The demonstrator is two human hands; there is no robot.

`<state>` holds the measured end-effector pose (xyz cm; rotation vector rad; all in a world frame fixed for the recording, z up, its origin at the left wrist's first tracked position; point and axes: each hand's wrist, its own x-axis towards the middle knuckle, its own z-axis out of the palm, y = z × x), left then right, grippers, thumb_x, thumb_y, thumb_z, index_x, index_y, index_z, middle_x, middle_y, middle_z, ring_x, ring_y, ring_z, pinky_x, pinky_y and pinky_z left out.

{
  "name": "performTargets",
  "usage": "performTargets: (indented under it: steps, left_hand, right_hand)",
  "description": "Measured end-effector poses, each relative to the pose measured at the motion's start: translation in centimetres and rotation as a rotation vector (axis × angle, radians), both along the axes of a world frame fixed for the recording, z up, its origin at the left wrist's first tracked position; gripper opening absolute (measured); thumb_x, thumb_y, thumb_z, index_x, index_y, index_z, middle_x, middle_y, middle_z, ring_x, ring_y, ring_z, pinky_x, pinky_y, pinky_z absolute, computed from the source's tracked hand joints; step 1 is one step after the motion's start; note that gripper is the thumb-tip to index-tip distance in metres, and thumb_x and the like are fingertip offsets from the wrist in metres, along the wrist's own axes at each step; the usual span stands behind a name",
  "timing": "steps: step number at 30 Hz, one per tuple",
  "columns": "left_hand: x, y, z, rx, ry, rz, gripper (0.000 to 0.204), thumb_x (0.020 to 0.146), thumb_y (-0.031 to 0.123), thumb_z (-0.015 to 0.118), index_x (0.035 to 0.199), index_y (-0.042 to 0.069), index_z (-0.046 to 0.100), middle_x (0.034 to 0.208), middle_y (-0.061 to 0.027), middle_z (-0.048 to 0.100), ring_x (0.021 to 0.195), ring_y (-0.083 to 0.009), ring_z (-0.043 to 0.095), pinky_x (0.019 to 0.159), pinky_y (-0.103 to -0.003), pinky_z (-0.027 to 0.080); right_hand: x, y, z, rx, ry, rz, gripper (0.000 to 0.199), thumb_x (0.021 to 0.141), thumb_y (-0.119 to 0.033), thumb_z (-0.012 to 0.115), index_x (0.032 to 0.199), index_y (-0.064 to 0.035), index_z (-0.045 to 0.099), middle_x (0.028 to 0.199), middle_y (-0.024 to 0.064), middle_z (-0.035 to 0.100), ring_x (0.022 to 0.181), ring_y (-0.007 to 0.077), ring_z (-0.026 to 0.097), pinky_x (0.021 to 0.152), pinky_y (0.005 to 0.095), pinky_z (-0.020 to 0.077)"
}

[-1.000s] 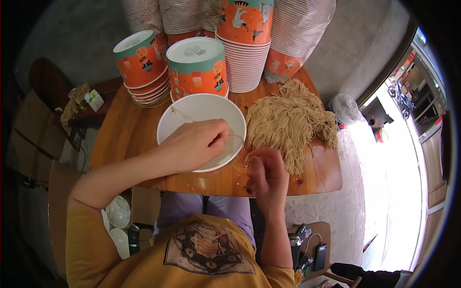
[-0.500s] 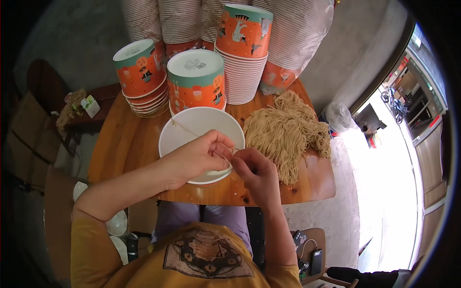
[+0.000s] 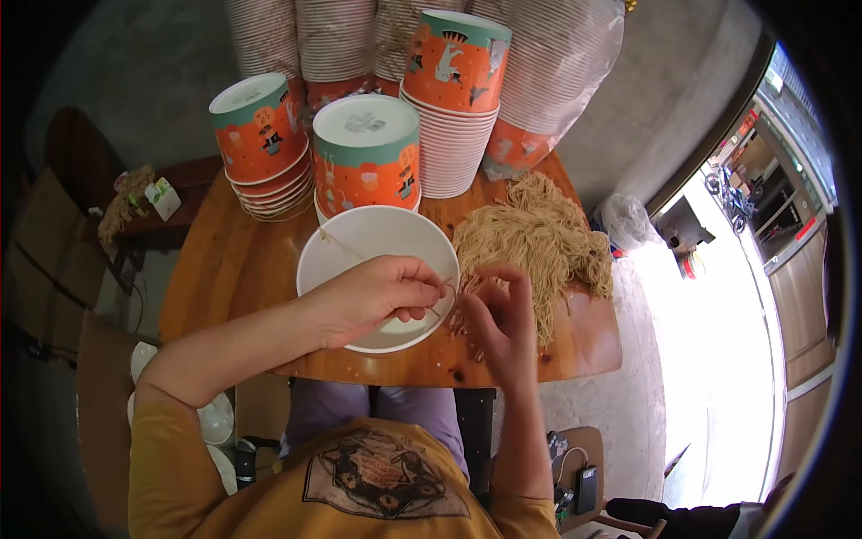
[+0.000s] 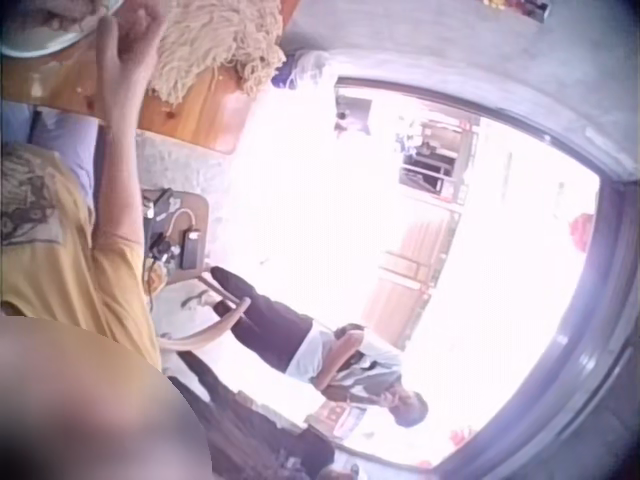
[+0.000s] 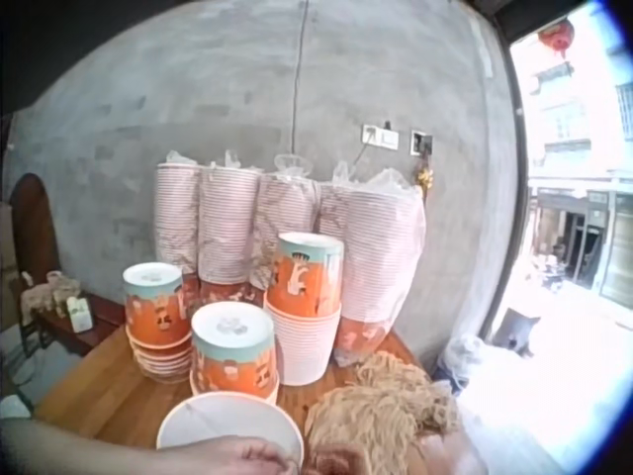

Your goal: Threading handles through pre-punched holes in paper buckets for packaging.

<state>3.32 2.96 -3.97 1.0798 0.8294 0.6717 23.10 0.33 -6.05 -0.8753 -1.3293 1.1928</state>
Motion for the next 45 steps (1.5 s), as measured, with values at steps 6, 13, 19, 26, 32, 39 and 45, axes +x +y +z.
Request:
performTargets:
  steps: [6,13,19,26,32,39,45]
  left_hand:
    - [0.5,0.3,0.6,0.006,-0.028,-0.006,0.015,0.094,0.013,0.056,0.104,0.002,0.060,0.096,-0.0022,0.062,0.084,-0.0081,0.055,0.070,-0.021,0.043]
    - [1.4,0.8,1.1,0.126,0.108,-0.073,0.016,0.092,0.011,0.060,0.105,0.002,0.059,0.090,-0.0018,0.062,0.078,-0.0078,0.055,0.070,-0.023,0.045]
    - [0.8,-0.2,1.6,0.189,0.194,-0.134,0.017,0.089,0.012,0.062,0.103,0.001,0.060,0.088,-0.0009,0.060,0.077,-0.0075,0.053,0.070,-0.023,0.044]
    - [-1.6,-2.2,0.6,0.208,0.243,-0.034,0.015,0.087,0.012,0.063,0.095,0.002,0.058,0.080,0.0006,0.056,0.072,-0.0064,0.050,0.064,-0.022,0.041]
    - [-1.4,-2.7,1.0,-0.035,0.110,0.059,0.009,0.087,0.013,0.063,0.091,0.005,0.061,0.077,0.0022,0.054,0.067,-0.0051,0.047,0.060,-0.021,0.039]
    - [-0.7,-2.6,1.0,0.084,0.152,0.036,0.014,0.088,0.015,0.064,0.095,0.002,0.065,0.080,0.0021,0.058,0.070,-0.0054,0.049,0.063,-0.021,0.041]
    - [-0.7,-2.5,1.4,0.080,0.170,-0.024,0.019,0.093,0.021,0.062,0.096,0.002,0.065,0.080,0.0021,0.059,0.072,-0.0048,0.051,0.064,-0.021,0.042]
  right_hand:
    - [3.9,0.0,3.2,0.336,-0.837,0.131,0.010,0.085,-0.008,0.067,0.090,-0.0047,0.059,0.076,0.0064,0.056,0.065,0.0208,0.061,0.060,0.0335,0.0500]
    - [2.8,0.7,5.5,0.395,-0.778,0.147,0.012,0.082,-0.004,0.069,0.091,-0.0050,0.061,0.076,0.0057,0.054,0.065,0.0180,0.060,0.059,0.0307,0.0489]
    - [2.4,2.3,3.0,-0.114,-0.272,0.377,0.010,0.087,-0.005,0.068,0.094,-0.0039,0.061,0.083,-0.0037,0.058,0.070,0.0057,0.054,0.061,0.0223,0.0444]
    - [-1.5,1.3,-0.4,-0.062,-0.029,0.403,0.009,0.092,-0.007,0.063,0.097,-0.0042,0.057,0.085,-0.0031,0.057,0.074,0.0032,0.051,0.067,0.0191,0.0429]
    - [-0.4,3.2,2.9,-0.207,-0.184,0.554,0.010,0.093,-0.010,0.062,0.100,-0.0055,0.058,0.084,-0.0031,0.060,0.068,0.0007,0.049,0.058,0.0175,0.0383]
    - [-1.1,4.3,4.0,-0.035,-0.161,0.596,0.005,0.094,-0.006,0.058,0.099,-0.0032,0.059,0.086,-0.0018,0.060,0.074,0.0033,0.055,0.061,0.0197,0.0446]
    - [-0.9,4.6,1.9,0.261,-0.379,0.328,0.007,0.094,-0.002,0.057,0.101,-0.0020,0.057,0.088,0.0011,0.058,0.079,0.0055,0.055,0.069,0.0212,0.0461]
